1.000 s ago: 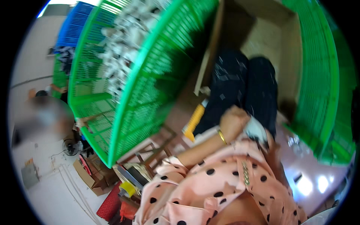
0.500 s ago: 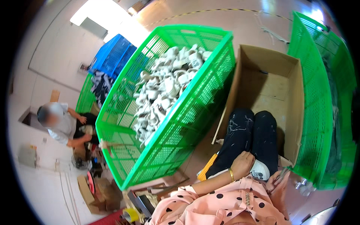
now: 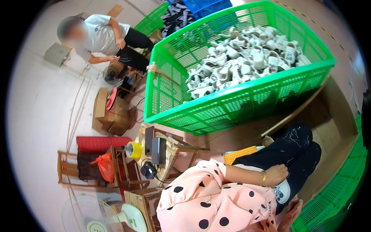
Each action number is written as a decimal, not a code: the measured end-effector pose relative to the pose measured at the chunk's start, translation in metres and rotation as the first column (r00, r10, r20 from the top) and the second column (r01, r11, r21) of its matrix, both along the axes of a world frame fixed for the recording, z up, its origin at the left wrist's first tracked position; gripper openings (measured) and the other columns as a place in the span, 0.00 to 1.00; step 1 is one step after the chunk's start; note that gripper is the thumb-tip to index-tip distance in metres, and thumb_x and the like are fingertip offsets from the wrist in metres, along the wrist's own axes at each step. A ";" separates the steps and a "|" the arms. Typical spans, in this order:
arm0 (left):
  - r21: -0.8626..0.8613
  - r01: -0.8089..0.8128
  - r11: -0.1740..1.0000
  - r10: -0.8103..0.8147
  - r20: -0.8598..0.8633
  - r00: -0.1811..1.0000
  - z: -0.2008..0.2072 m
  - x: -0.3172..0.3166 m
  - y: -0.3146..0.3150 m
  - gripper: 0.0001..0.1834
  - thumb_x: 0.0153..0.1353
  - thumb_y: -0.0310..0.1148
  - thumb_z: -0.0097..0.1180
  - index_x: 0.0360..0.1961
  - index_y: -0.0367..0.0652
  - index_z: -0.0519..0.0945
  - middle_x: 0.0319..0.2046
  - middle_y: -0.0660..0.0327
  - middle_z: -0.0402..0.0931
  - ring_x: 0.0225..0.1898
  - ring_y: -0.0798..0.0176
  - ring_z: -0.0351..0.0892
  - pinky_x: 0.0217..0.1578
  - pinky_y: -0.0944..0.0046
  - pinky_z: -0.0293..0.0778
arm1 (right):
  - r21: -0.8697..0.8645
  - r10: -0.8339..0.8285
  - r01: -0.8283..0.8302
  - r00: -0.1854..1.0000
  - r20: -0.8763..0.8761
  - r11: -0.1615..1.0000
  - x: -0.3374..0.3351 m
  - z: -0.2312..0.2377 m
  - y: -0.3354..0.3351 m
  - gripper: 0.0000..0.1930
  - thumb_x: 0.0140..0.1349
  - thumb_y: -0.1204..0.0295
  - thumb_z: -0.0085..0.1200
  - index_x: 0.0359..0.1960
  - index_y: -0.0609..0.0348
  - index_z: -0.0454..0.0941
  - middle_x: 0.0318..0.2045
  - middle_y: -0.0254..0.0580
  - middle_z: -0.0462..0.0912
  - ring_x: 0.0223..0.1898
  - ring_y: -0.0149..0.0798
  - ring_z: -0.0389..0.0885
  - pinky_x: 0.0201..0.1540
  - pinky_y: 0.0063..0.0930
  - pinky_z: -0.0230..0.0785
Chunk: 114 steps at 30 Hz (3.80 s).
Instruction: The person sits on the floor and uses a pair of scissors to trim loose threads and excess material from the edges of small white shoes. They handle the shoes one at a time, picking them from a green basket, performing the trimming, and placing them back into the basket.
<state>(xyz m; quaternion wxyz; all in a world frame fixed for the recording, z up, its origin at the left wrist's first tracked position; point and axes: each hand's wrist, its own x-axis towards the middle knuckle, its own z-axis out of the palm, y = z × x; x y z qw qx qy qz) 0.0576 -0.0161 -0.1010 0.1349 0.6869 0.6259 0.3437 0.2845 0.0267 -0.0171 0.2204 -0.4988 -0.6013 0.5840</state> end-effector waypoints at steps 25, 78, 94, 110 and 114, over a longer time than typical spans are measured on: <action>0.175 -0.166 0.971 0.179 -0.061 0.982 -0.040 0.018 0.011 0.18 0.39 0.41 0.59 0.27 0.38 0.76 0.29 0.56 0.73 0.34 0.54 0.73 0.31 0.59 0.73 | 0.282 0.411 -0.734 0.607 0.680 0.618 -0.061 -0.008 0.073 0.22 0.72 0.58 0.42 0.26 0.66 0.65 0.19 0.56 0.61 0.22 0.47 0.54 0.25 0.42 0.56; -0.053 -0.024 0.998 0.030 0.113 0.993 0.008 -0.002 -0.006 0.08 0.51 0.23 0.55 0.33 0.37 0.71 0.35 0.52 0.74 0.39 0.47 0.72 0.41 0.54 0.70 | 0.383 0.300 -0.875 0.466 0.833 0.296 -0.066 0.013 0.076 0.22 0.58 0.49 0.53 0.21 0.57 0.76 0.11 0.44 0.69 0.17 0.46 0.74 0.21 0.36 0.63; -0.051 -0.005 0.999 0.008 0.057 0.998 0.011 -0.003 -0.001 0.10 0.51 0.23 0.56 0.35 0.38 0.71 0.36 0.53 0.74 0.38 0.47 0.72 0.40 0.55 0.71 | 0.297 0.213 -0.954 0.298 0.930 0.039 -0.080 0.018 0.081 0.21 0.62 0.50 0.50 0.25 0.55 0.76 0.10 0.39 0.68 0.14 0.35 0.74 0.18 0.25 0.63; -0.195 0.057 0.979 0.035 0.442 0.896 0.046 -0.035 -0.012 0.11 0.60 0.26 0.55 0.44 0.41 0.77 0.40 0.53 0.78 0.37 0.50 0.78 0.41 0.60 0.75 | 0.228 0.357 -0.826 0.448 0.819 0.515 -0.058 0.022 0.068 0.27 0.62 0.44 0.48 0.23 0.59 0.76 0.13 0.45 0.74 0.18 0.49 0.77 0.21 0.36 0.67; -0.210 0.227 0.951 -0.144 0.349 0.926 0.053 -0.045 -0.012 0.14 0.54 0.29 0.59 0.44 0.42 0.79 0.44 0.56 0.78 0.47 0.49 0.75 0.48 0.56 0.72 | 0.273 0.341 -0.746 0.555 0.759 0.607 -0.055 0.028 0.061 0.27 0.61 0.43 0.49 0.28 0.59 0.74 0.13 0.43 0.74 0.17 0.47 0.77 0.21 0.35 0.67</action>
